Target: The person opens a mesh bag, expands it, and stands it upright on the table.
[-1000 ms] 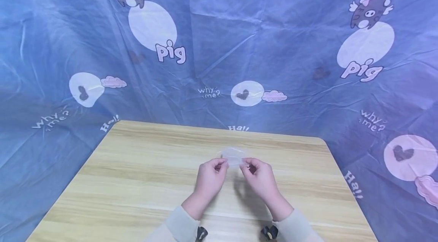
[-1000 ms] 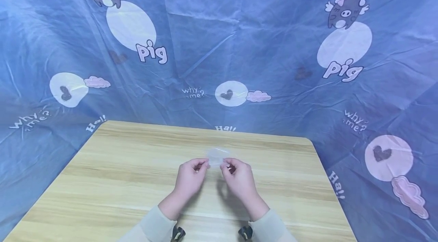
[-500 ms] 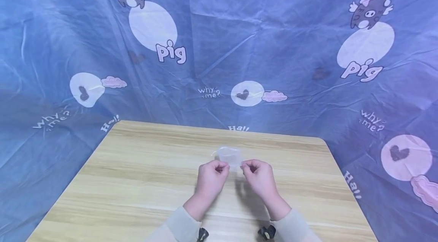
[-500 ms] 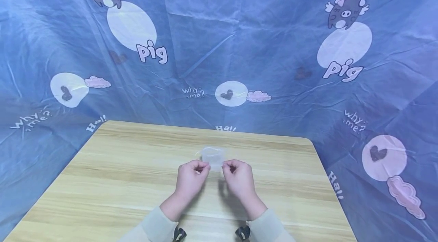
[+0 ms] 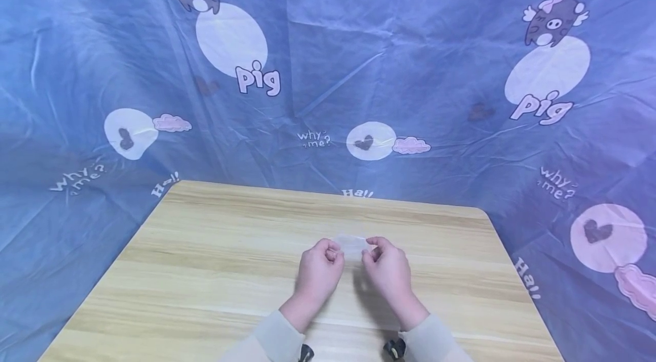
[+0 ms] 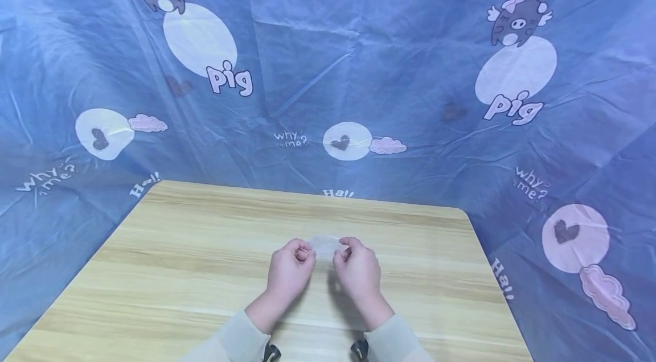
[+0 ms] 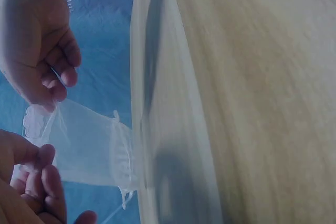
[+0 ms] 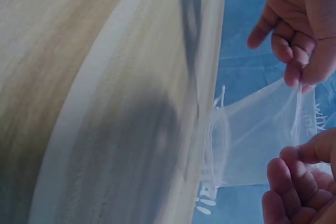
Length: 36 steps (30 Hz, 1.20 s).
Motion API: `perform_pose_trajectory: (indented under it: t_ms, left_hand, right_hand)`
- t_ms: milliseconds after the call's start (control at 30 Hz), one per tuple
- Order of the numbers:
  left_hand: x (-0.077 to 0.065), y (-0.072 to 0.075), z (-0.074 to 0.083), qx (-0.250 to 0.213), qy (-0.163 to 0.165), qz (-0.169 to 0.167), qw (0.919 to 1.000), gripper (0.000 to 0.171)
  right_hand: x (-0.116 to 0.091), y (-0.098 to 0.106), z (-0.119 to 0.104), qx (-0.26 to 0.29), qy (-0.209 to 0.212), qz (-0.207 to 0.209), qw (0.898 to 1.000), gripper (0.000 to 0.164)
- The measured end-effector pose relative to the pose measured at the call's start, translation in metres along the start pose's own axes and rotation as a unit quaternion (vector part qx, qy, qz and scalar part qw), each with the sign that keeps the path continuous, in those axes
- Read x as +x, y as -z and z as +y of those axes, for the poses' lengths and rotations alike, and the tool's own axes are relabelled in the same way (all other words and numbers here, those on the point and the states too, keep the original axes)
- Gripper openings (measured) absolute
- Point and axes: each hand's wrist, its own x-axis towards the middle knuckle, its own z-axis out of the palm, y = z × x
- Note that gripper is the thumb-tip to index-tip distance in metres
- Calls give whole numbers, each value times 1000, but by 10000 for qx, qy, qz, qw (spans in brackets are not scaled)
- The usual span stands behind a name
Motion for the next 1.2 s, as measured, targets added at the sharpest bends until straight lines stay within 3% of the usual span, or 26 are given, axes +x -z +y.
perform_pose_trajectory:
  t_ms: [133, 333, 533, 667, 833, 967, 1100, 1200]
  left_hand:
    - [0, -2, -2, 277, 110, -61, 9995, 19]
    - [0, -4, -3, 398, 99, 15, 9992, 12]
    - [1, -4, 0, 271, -37, 411, 9988, 6]
    - [1, -4, 1, 43, -213, 730, 9971, 7]
    - [0, -6, -1, -328, -456, 1108, 9923, 12]
    - [0, -7, -2, -408, -601, 1366, 9880, 16]
    - [1, -6, -2, -586, -794, 1393, 9853, 13]
    - [0, -4, -3, -632, -988, 1301, 9845, 19]
  right_hand:
    - [-1, 1, 0, -20, 235, 34, 9997, 8]
    - [-1, 4, -3, 62, 374, 58, 9993, 9]
    - [-1, 2, -2, 55, 430, 317, 9986, 8]
    - [-1, 1, -1, 78, 775, 698, 9945, 9]
    - [-1, -3, 1, 176, 1370, 1243, 9826, 15]
    - [-1, -5, 2, 203, 1989, 1615, 9664, 20]
    - [0, -5, 1, 310, 2516, 1828, 9499, 15]
    - [2, -4, 1, 409, 2673, 1892, 9440, 6]
